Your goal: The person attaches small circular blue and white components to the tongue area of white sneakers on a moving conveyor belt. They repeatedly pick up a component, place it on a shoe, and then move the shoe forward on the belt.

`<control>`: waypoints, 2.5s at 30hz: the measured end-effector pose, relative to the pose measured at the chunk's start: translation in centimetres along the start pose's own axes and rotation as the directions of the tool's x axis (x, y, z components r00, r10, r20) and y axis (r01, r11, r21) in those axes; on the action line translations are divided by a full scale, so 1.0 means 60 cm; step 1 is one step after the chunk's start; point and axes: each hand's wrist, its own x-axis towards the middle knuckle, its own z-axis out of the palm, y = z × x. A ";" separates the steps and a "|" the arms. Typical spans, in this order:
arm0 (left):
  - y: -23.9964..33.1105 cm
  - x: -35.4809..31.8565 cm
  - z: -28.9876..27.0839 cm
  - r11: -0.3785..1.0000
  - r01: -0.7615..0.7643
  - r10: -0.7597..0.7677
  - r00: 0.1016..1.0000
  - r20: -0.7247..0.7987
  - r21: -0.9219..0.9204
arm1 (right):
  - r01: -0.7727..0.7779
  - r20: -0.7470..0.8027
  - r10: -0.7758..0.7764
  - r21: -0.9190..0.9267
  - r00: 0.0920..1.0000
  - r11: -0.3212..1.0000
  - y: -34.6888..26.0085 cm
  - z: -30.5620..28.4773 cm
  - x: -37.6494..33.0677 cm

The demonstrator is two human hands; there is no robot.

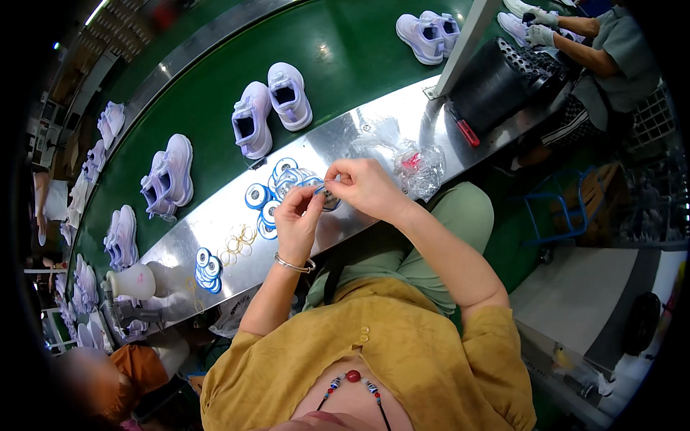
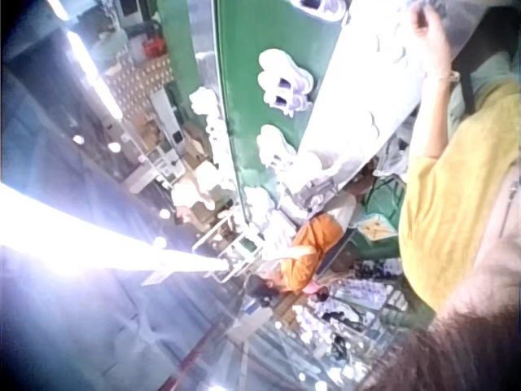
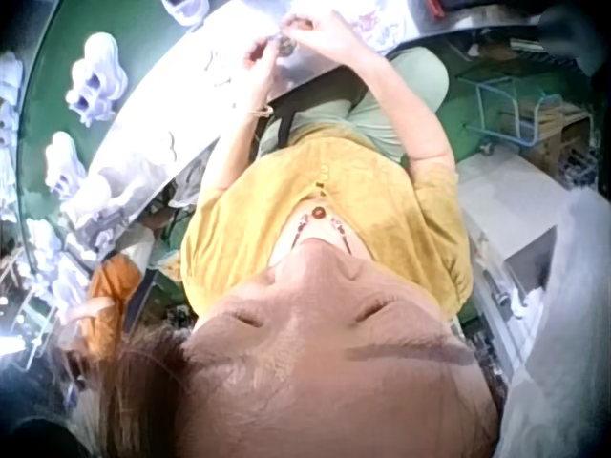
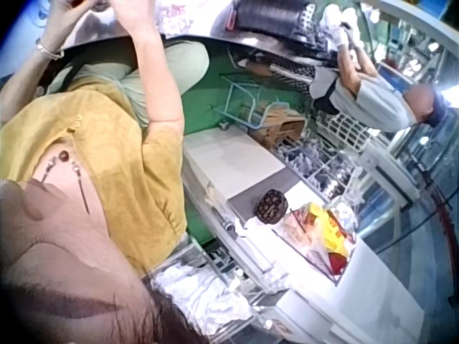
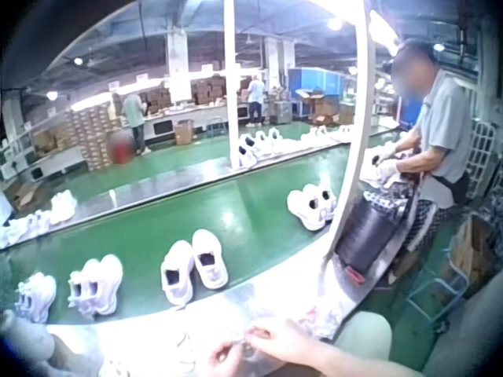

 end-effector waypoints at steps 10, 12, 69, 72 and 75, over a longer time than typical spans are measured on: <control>0.010 -0.001 0.005 0.992 -0.035 0.041 0.998 -0.052 0.120 | -0.034 -0.163 0.002 -0.191 0.987 0.981 -0.014 0.001 -0.017; 0.012 0.001 0.005 0.997 -0.002 0.007 0.998 -0.068 0.083 | 0.005 -0.222 -0.052 -0.205 0.974 0.979 -0.010 0.006 -0.035; -0.082 0.024 -0.109 0.528 0.031 0.253 0.948 -0.192 0.849 | -0.033 0.095 0.029 0.041 0.995 0.999 0.089 0.024 -0.001; -0.080 0.026 -0.107 0.621 0.162 0.059 0.966 -0.252 0.766 | -0.013 0.094 0.010 0.032 0.995 0.999 0.096 0.026 0.003; -0.083 0.029 -0.109 0.637 0.257 -0.042 0.953 -0.301 0.726 | -0.013 0.093 0.009 0.036 0.996 0.999 0.099 0.021 0.006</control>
